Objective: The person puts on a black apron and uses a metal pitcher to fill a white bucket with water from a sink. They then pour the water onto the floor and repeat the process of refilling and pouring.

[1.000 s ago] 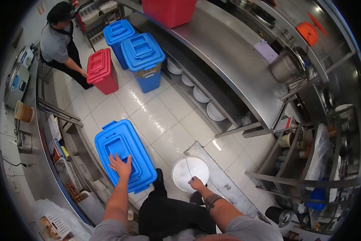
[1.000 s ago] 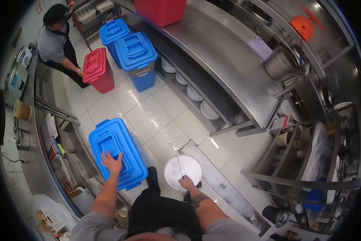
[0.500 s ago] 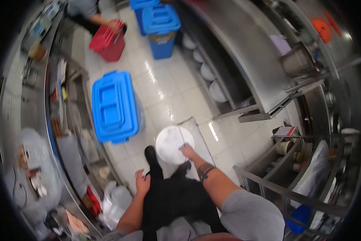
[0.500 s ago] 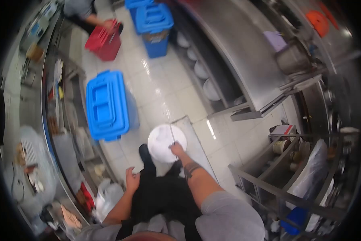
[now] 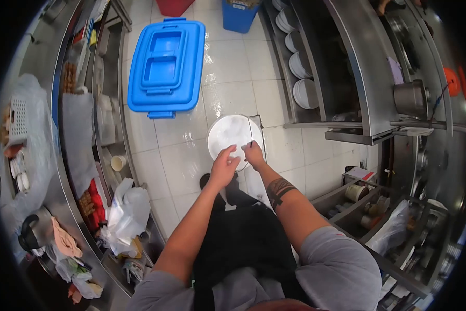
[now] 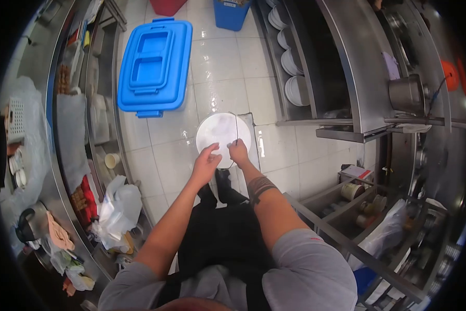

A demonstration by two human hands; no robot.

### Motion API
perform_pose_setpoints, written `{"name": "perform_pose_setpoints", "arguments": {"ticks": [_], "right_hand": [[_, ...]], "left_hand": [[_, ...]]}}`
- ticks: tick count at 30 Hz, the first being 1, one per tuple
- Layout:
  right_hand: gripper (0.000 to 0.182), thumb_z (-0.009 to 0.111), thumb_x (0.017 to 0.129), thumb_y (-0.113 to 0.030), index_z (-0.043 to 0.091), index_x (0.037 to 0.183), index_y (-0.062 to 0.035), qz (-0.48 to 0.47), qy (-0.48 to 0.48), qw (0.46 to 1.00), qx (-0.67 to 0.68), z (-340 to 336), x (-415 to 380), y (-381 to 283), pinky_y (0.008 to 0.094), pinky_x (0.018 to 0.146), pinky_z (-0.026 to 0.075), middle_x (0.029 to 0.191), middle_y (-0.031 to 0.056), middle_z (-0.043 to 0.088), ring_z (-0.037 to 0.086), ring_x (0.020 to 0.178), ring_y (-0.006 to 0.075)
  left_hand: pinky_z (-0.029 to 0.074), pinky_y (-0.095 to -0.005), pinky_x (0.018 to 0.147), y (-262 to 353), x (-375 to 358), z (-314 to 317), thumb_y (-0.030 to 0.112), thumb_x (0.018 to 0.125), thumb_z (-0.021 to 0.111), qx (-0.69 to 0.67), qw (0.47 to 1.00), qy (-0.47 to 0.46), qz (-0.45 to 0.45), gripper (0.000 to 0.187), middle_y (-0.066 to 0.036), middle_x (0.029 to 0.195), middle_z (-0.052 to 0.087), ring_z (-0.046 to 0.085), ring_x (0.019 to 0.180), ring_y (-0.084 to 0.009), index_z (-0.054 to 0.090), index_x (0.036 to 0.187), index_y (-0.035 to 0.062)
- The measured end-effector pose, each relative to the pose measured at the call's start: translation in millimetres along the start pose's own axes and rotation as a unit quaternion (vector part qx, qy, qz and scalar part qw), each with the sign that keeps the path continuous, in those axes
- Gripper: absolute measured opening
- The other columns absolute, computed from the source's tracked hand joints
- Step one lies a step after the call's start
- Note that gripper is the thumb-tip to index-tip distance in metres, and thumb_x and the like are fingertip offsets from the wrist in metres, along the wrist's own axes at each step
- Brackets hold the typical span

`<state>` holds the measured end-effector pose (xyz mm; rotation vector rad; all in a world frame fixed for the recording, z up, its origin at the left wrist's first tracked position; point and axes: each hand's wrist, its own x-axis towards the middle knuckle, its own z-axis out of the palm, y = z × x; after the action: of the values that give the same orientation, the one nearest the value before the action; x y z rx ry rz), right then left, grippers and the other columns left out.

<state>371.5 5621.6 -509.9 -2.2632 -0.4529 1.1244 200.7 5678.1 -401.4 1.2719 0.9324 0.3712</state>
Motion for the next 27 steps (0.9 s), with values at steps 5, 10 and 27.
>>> {"name": "perform_pose_setpoints", "arguments": {"ticks": [5, 10, 27], "right_hand": [[0.024, 0.051, 0.093, -0.027, 0.048, 0.078, -0.0075, 0.088, -0.078, 0.972, 0.202, 16, -2, -28, 0.0315, 0.042, 0.038, 0.057, 0.0028, 0.042, 0.043, 0.045, 0.0157], [0.019, 0.048, 0.09, -0.022, 0.047, 0.074, -0.0119, 0.138, -0.136, 0.954, 0.227, 20, 7, -36, 0.0327, 0.041, 0.034, 0.053, -0.0006, 0.037, 0.038, 0.042, 0.0149], [0.021, 0.044, 0.092, -0.023, 0.05, 0.087, -0.0031, 0.096, -0.193, 0.961, 0.172, -43, 23, 4, 0.0346, 0.039, 0.035, 0.056, 0.0044, 0.04, 0.04, 0.04, 0.0176]], "left_hand": [[0.051, -0.0322, 0.085, -188, -64, 12, 0.019, 0.09, 0.061, 0.005, 0.974, 0.148, -0.171, 0.04, -0.013, 0.114, 0.065, 0.065, 0.094, -0.0213, 0.056, 0.126, 0.0028], [0.052, -0.037, 0.082, -270, -101, 36, 0.022, 0.087, 0.062, -0.112, 0.952, 0.147, -0.244, 0.039, -0.019, 0.114, 0.065, 0.067, 0.095, -0.0296, 0.059, 0.12, 0.0001], [0.051, -0.0322, 0.064, -288, -119, 205, 0.015, 0.086, 0.061, -0.057, 0.931, 0.212, -0.293, 0.035, -0.012, 0.086, 0.067, 0.066, 0.07, -0.0189, 0.059, 0.118, 0.0003]]}}
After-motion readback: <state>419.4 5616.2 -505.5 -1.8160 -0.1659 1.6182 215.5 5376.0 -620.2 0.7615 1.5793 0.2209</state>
